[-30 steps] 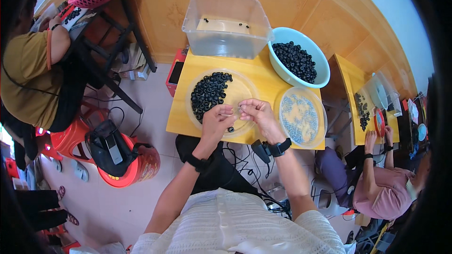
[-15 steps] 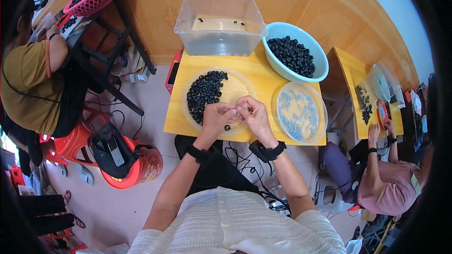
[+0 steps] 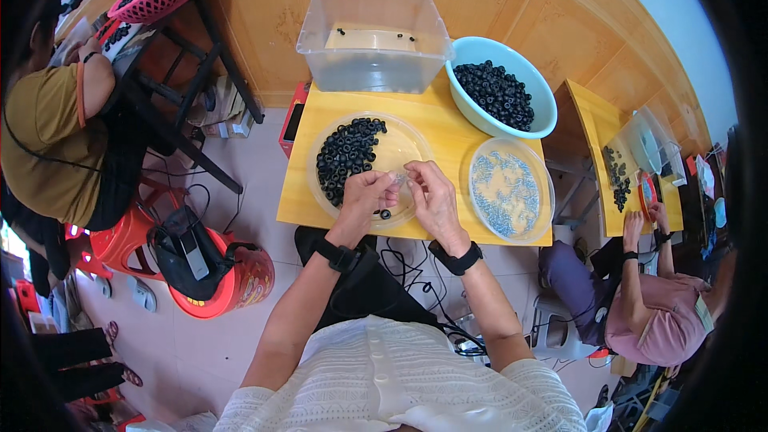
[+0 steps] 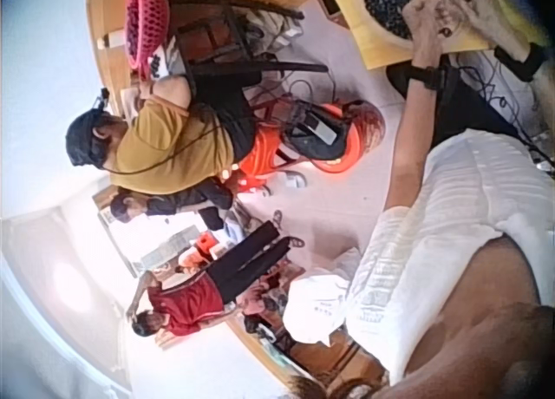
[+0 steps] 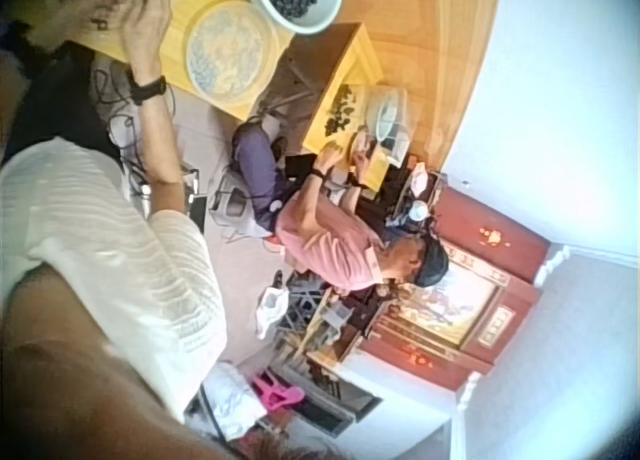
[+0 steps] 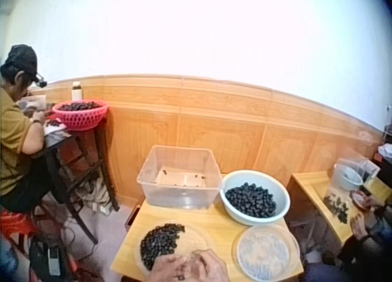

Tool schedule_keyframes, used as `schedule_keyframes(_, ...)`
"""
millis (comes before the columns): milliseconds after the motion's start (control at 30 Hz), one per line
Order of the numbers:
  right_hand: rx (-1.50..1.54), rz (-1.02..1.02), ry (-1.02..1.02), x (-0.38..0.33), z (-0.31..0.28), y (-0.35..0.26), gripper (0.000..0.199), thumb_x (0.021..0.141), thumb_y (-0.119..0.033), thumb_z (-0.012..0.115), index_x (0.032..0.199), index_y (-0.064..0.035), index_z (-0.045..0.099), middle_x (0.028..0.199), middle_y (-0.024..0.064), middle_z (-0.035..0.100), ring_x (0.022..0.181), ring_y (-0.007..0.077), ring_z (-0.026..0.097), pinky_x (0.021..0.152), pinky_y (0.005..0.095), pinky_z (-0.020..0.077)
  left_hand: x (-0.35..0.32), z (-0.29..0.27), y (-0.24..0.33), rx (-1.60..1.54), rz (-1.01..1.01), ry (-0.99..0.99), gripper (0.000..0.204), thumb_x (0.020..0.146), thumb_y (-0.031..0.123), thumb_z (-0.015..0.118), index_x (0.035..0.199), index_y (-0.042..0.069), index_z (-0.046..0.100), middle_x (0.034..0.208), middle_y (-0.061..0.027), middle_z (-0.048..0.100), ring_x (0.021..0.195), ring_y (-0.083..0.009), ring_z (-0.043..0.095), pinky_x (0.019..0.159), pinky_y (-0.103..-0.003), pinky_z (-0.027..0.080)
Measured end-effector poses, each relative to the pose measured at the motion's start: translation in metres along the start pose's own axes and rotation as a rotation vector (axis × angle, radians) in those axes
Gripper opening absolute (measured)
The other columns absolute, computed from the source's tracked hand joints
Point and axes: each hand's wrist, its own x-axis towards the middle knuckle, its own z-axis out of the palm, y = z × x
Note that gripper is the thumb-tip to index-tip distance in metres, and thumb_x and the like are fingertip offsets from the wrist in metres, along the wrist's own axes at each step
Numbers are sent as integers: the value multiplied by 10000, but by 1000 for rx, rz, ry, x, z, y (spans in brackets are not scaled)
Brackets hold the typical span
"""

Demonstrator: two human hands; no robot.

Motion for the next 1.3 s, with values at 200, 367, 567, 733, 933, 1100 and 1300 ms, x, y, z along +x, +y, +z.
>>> schedule_keyframes(200,485,417,-36,-7,7,17,166,793,-20,615,947,30,577,729,31,582,663,85,540,582,227,439,-1,10,3,147,112,41,205,850,215,617,773,24,623,693,-19,592,602,-65,540,567,-196,471)
schedule_keyframes(367,481,399,-59,-4,11,24,138,798,-41,628,909,39,612,735,20,590,638,63,514,571,207,425,-1,13,1,142,141,51,214,842,193,603,751,2,632,620,-14,578,531,-61,519,499,-196,453)
schedule_keyframes(567,225,172,-44,-6,7,18,96,798,-26,623,878,27,619,779,26,596,659,64,524,598,209,444,-3,13,2,332,163,52,290,886,210,509,682,9,561,585,-28,536,514,-72,506,459,-211,428)
schedule_keyframes(733,526,394,-125,-1,3,14,97,788,-4,616,880,25,615,764,28,594,676,67,537,616,209,452,-2,10,-4,284,134,-17,250,923,217,449,779,30,530,644,-10,515,543,-80,504,512,-212,442)
schedule_keyframes(933,423,338,-74,-5,6,31,75,794,-10,608,862,18,601,706,8,584,623,56,521,584,199,438,-4,11,-4,109,94,-95,209,916,209,458,832,33,533,746,-31,548,620,-94,540,573,-226,484)
schedule_keyframes(1100,485,331,56,8,-2,25,42,819,-26,584,841,10,587,687,1,571,594,60,523,564,200,437,-3,12,0,64,107,-1,176,901,146,471,894,-3,565,753,-55,567,620,-116,568,578,-237,506)
schedule_keyframes(1300,398,314,104,21,-14,11,65,845,-54,570,859,7,585,718,9,580,608,75,552,571,209,472,6,12,5,187,331,80,226,846,9,485,1051,-40,568,924,-125,581,719,-171,632,576,-254,531)
